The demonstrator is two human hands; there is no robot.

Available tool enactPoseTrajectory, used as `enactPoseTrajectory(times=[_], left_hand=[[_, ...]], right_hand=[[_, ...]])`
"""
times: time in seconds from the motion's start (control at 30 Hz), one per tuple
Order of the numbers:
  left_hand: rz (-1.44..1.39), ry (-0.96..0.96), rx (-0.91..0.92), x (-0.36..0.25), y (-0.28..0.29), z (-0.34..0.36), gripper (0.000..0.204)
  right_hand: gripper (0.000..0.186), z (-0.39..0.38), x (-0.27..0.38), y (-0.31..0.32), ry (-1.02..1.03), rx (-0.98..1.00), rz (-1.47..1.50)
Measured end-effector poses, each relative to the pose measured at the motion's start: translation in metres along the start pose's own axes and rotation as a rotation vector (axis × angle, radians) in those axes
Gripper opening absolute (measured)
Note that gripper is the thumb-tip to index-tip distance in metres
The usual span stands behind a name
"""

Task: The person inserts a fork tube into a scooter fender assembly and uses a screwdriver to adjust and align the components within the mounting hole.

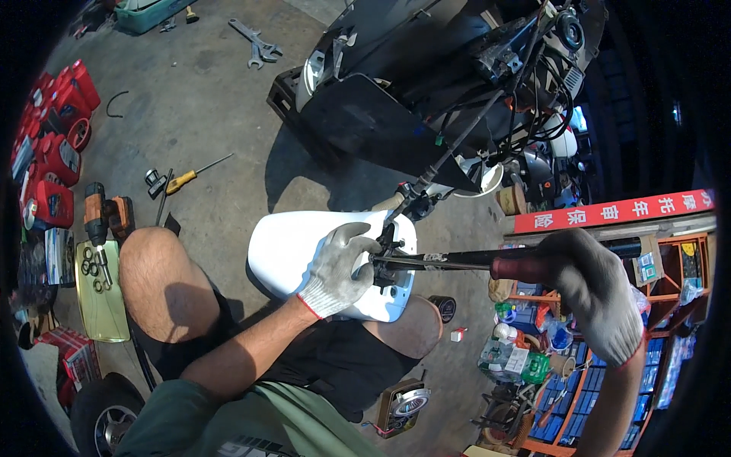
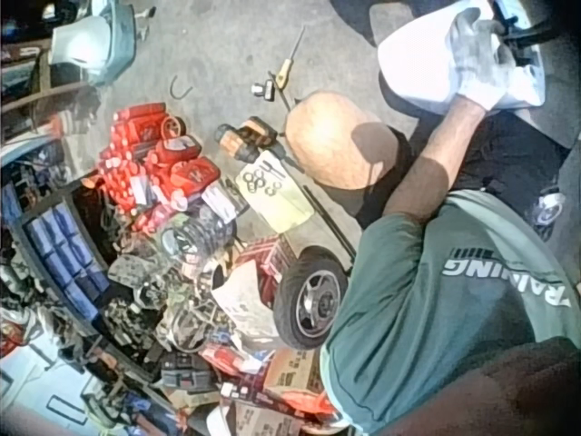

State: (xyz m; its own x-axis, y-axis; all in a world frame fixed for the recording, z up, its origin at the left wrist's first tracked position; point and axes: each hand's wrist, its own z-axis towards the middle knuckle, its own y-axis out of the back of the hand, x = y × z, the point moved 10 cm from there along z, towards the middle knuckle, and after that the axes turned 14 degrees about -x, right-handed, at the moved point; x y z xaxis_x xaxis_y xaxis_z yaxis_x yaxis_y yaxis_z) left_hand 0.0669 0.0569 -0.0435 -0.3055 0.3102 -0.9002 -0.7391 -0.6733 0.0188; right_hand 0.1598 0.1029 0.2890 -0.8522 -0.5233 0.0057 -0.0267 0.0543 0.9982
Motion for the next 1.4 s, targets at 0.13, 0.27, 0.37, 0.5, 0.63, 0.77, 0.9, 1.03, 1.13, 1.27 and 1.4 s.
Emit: enactPoseTrajectory(times=[0.13, 0.27, 0.37, 0.5, 0.63, 0.77, 0.9, 1.03, 1.13, 1.27, 1.4], left_hand=[[0.019, 0.017, 0.044, -0.001, -0.003, 0.001, 0.036], [0.015, 0.041, 0.047, 0.005, -0.004, -0.001, 0.035], [0.02, 0.026, 0.066, 0.004, -0.005, 0.0, 0.036], [0.019, 0.023, 0.047, 0.001, -0.002, 0.0, 0.037], [0.021, 0.023, 0.047, 0.004, -0.004, -0.001, 0.038], [0.021, 0.029, 0.062, 0.002, -0.006, 0.0, 0.037], [0.015, 0.016, 0.026, 0.003, -0.004, -0.001, 0.036], [-0.009, -0.016, -0.018, 0.003, -0.003, -0.002, 0.04], [-0.024, -0.074, -0.015, -0.005, 0.0, 0.0, 0.041], [-0.04, -0.153, -0.002, -0.031, -0.003, 0.012, 0.046], [-0.008, -0.117, 0.115, -0.044, -0.019, 0.035, 0.056]], right_hand=[[0.027, -0.004, 0.035, 0.003, 0.398, -0.122, -0.243], [0.035, 0.005, -0.023, 0.001, -0.055, -0.112, -0.002], [0.03, -0.003, 0.03, 0.0, 0.359, -0.168, -0.228], [0.032, 0.004, 0.009, 0.004, 0.189, -0.163, -0.195], [0.033, 0.004, -0.008, -0.004, -0.025, -0.033, -0.026], [0.044, -0.004, 0.041, -0.006, 0.554, -0.2, -0.447], [0.043, 0.004, 0.02, -0.002, 0.339, -0.161, -0.391], [0.043, 0.006, 0.011, -0.007, 0.239, -0.072, -0.298], [0.045, 0.001, 0.016, -0.007, 0.317, -0.172, -0.311], [0.049, -0.014, 0.034, -0.017, 0.615, -0.37, -0.688], [0.049, -0.019, 0.032, -0.02, 0.645, -0.367, -0.763]])
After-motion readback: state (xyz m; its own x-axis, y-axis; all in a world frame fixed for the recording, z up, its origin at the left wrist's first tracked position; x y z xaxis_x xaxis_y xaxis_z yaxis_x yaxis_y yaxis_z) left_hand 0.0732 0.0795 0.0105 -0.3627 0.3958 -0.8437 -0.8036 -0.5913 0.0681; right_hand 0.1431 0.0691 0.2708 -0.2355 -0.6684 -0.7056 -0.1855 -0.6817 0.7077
